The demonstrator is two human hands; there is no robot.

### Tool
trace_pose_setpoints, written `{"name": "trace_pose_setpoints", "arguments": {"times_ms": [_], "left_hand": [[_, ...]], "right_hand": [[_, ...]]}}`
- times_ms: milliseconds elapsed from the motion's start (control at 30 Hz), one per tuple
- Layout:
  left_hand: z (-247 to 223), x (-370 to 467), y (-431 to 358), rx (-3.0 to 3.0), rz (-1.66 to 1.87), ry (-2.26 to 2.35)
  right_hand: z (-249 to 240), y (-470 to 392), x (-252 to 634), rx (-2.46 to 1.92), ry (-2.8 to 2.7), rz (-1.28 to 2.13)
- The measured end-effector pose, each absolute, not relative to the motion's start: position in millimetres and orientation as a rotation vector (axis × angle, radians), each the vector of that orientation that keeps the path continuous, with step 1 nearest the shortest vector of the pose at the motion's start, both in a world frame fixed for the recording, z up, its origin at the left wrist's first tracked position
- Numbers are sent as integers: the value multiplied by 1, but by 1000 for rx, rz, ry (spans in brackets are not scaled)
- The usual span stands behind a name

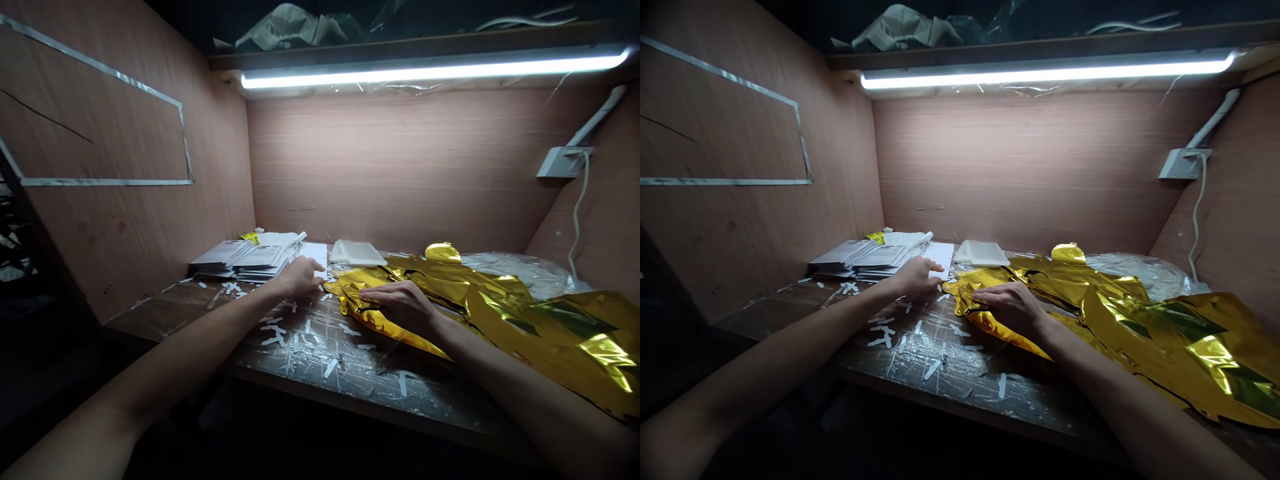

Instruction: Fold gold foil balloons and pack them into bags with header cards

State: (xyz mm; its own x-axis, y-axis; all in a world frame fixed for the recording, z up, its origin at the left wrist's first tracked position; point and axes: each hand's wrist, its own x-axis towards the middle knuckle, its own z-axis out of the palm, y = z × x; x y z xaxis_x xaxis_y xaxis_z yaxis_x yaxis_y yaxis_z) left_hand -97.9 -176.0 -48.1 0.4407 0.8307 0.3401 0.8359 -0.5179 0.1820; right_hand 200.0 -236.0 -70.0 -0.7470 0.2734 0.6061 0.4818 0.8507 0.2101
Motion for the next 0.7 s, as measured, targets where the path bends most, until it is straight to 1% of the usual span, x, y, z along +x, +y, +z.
{"name": "trace_pose_setpoints", "arguments": {"times_ms": [167,333,700], "left_hand": [[-45,-123,-157,-2623,-363,-1623],[-40,-127,-151,-2704,-325,-1563],[-13,-124,-141,-2768,-266,-1595]], "right_hand": [[-76,-239,207,-662,-2350,-481],[-75,-244,209,-741,-2330,-492],[-78,-245,203,-831,-2337,-511]]}}
